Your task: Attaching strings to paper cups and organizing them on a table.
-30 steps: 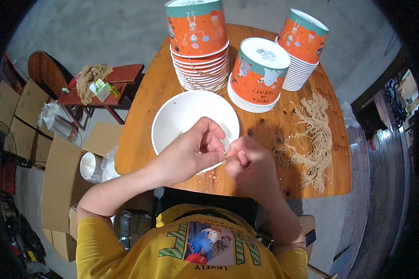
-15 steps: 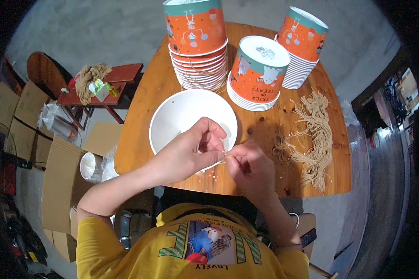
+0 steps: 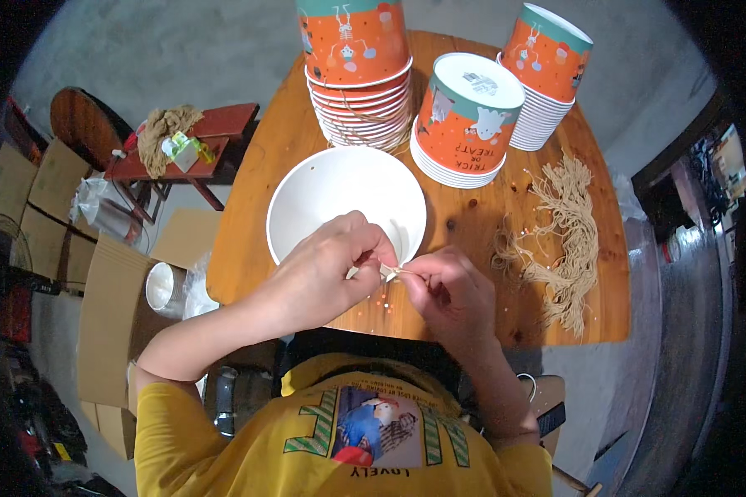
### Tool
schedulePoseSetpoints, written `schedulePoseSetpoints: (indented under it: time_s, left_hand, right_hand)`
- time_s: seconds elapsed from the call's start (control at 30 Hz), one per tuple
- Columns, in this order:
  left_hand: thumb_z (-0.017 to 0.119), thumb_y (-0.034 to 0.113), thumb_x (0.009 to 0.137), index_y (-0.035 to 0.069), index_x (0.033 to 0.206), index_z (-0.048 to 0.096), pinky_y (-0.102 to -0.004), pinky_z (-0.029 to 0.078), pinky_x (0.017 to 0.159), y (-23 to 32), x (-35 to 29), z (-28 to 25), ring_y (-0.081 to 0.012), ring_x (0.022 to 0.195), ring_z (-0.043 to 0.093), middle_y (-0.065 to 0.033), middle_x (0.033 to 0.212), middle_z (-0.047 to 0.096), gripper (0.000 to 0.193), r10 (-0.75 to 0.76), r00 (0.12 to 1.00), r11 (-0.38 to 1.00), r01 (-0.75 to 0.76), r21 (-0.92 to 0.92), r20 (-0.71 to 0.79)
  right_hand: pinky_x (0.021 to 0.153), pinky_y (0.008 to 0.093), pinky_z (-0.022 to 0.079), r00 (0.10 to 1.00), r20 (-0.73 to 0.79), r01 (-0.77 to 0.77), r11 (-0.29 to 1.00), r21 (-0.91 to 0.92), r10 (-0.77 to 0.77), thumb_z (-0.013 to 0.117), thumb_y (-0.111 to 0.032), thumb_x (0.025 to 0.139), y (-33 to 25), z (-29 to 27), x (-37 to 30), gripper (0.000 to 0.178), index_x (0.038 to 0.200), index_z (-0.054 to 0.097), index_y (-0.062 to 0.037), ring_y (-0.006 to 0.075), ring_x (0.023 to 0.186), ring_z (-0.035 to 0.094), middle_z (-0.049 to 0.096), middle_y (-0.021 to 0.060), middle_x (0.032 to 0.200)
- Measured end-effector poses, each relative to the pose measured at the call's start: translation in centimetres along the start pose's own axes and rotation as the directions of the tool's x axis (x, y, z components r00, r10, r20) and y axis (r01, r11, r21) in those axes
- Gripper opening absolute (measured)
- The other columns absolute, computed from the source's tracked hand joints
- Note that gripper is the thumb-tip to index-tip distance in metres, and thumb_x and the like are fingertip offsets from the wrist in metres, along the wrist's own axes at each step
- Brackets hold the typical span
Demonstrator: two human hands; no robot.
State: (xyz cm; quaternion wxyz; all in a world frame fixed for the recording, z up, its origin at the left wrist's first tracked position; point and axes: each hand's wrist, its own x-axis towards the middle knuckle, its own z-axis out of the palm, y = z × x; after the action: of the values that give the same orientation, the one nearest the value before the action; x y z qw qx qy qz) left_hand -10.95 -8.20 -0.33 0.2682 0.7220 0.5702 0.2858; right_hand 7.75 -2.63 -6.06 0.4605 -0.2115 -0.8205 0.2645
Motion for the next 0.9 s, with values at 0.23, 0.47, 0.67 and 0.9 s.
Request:
schedulePoseSetpoints:
  time_s: [0.23, 0.47, 0.67, 0.9]
  left_hand:
    - [0.054, 0.002, 0.083, 0.002, 0.091, 0.059, -0.0278, 0.044, 0.069, 0.0, 0.0, 0.3, -0.0159, 0.078, 0.055, -0.0066, 0.084, 0.054, 0.010, -0.021, 0.998, 0.999, 0.018, -0.042, -0.054]
    - [0.055, 0.008, 0.087, 0.003, 0.092, 0.058, -0.0250, 0.041, 0.064, 0.2, 0.0, 0.1, -0.0122, 0.078, 0.054, -0.0042, 0.084, 0.055, 0.008, -0.099, 0.993, 0.991, 0.092, -0.098, -0.062]
    - [0.057, 0.007, 0.085, 0.002, 0.092, 0.057, -0.0262, 0.042, 0.067, 0.0, -0.1, 0.3, -0.0127, 0.079, 0.053, -0.0043, 0.085, 0.055, 0.009, -0.047, 0.996, 0.991, 0.037, -0.125, -0.078]
    - [0.060, 0.005, 0.084, 0.001, 0.088, 0.054, -0.0340, 0.045, 0.068, 0.8, -0.2, 0.4, -0.0247, 0.075, 0.054, -0.0108, 0.082, 0.052, 0.008, -0.015, 0.992, 0.997, 0.006, -0.072, -0.129]
  right_hand:
    - [0.057, 0.0314, 0.054, 1.000, 0.004, 0.011, 0.994, -0.106, -0.011, 0.071, -0.006, 0.076, 0.3, 0.1, -0.7, 0.026, 0.096, 0.056, -0.0106, 0.0215, 0.071, 0.063, 0.060, 0.0060, 0.086]
    - [0.050, 0.0254, 0.047, 0.998, -0.037, 0.038, 0.993, -0.108, -0.043, 0.071, 0.004, 0.075, 0.0, 0.2, -0.8, 0.026, 0.094, 0.057, -0.0074, 0.0146, 0.064, 0.058, 0.058, 0.0059, 0.083]
    - [0.054, 0.0324, 0.052, 0.996, 0.010, -0.090, 0.995, -0.052, 0.090, 0.075, -0.011, 0.074, -0.9, 0.1, -0.7, 0.033, 0.101, 0.055, -0.0122, 0.0211, 0.066, 0.061, 0.058, 0.0055, 0.083]
    - [0.050, 0.0330, 0.051, 1.000, 0.009, -0.002, 0.962, -0.274, 0.005, 0.079, -0.016, 0.072, -1.0, 0.7, -0.4, 0.044, 0.107, 0.052, -0.0146, 0.0232, 0.063, 0.061, 0.057, 0.0053, 0.080]
